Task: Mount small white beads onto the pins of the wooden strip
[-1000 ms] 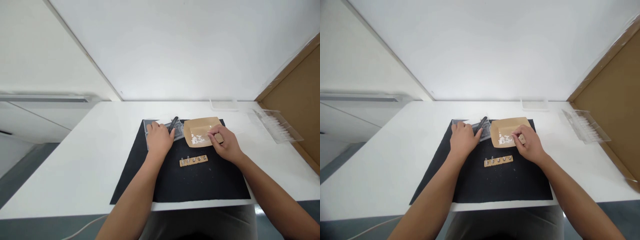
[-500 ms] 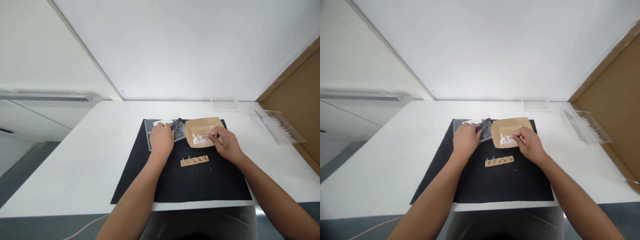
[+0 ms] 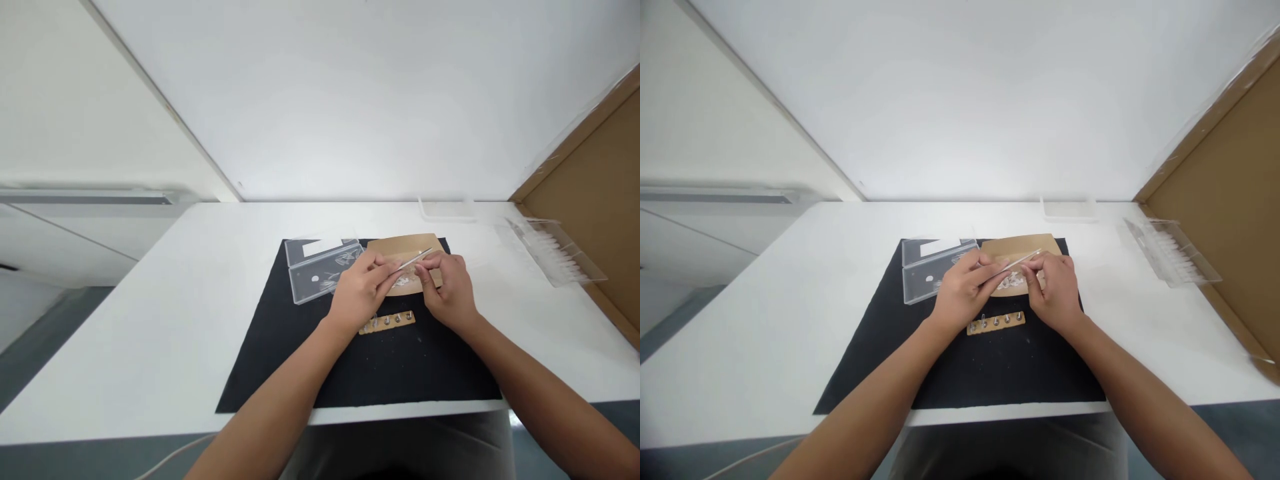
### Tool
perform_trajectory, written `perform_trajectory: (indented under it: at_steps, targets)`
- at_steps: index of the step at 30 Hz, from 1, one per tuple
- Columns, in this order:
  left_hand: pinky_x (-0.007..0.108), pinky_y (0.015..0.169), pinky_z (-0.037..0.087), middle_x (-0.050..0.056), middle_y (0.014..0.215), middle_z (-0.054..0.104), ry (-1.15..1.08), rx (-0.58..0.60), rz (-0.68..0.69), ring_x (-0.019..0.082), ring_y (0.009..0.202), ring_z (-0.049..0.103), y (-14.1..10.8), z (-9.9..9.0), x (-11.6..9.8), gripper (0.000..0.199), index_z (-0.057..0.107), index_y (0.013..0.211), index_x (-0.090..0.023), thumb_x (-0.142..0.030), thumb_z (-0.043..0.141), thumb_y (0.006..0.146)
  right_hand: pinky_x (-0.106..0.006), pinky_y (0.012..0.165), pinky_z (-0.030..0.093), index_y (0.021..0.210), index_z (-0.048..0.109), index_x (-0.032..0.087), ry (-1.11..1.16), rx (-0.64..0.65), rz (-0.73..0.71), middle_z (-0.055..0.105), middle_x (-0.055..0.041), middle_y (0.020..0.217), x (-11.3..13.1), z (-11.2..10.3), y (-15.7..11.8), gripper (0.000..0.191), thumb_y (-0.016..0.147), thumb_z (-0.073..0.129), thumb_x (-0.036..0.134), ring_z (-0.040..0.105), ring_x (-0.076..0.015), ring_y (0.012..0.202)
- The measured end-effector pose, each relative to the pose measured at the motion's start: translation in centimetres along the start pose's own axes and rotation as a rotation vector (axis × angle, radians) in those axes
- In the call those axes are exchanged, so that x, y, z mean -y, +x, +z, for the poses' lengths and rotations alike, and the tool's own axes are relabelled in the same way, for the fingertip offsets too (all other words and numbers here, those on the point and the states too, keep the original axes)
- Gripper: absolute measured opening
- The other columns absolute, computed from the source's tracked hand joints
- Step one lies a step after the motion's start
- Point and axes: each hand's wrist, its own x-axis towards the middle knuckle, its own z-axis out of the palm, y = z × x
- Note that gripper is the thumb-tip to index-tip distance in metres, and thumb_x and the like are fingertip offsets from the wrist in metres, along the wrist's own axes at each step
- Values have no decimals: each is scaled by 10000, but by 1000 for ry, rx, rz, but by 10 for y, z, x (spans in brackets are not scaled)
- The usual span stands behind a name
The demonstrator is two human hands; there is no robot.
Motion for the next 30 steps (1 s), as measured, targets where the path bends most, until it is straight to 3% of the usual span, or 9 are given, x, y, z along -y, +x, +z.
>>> perform_trajectory:
  at_steps: [9,14,21,27,30]
  targets:
    - [322,838,578,73,971,735,-188,39,-109,182,916,700,5,1,-12,207,783,1142,-208,-250,609,1037,-410,812,418,938,537,244,-85,12,-22,713,-26,878,-1,2,3,121,1046,577,280,680,-209,804]
    - [284,747,547,44,847,680,-161,4,-131,158,797,655,2,5,-15,223,792,1151,-207,-252,605,1037,-390,767,378,903,511,240,-214,52,-65,670,-17,808,4,2,4,141,1036,556,256,608,-202,716]
    - [280,703,514,27,771,645,-143,5,-160,153,737,624,1,6,-19,200,799,1078,-204,-259,611,1036,-391,755,339,892,507,236,-296,-21,-4,646,-17,784,0,2,8,143,1032,533,249,559,-199,682]
    - [277,669,504,22,734,618,-122,-14,-197,148,695,611,-1,10,-17,267,797,989,-193,-323,573,1057,-392,752,345,850,470,241,-285,83,-73,607,-15,739,2,8,9,197,1044,497,263,535,-202,673]
    - [278,679,511,24,747,616,-126,-25,-176,148,711,616,1,11,-18,268,790,987,-192,-320,566,1061,-398,751,348,844,453,245,-306,73,-67,583,-1,705,5,6,11,215,1051,501,279,520,-191,635]
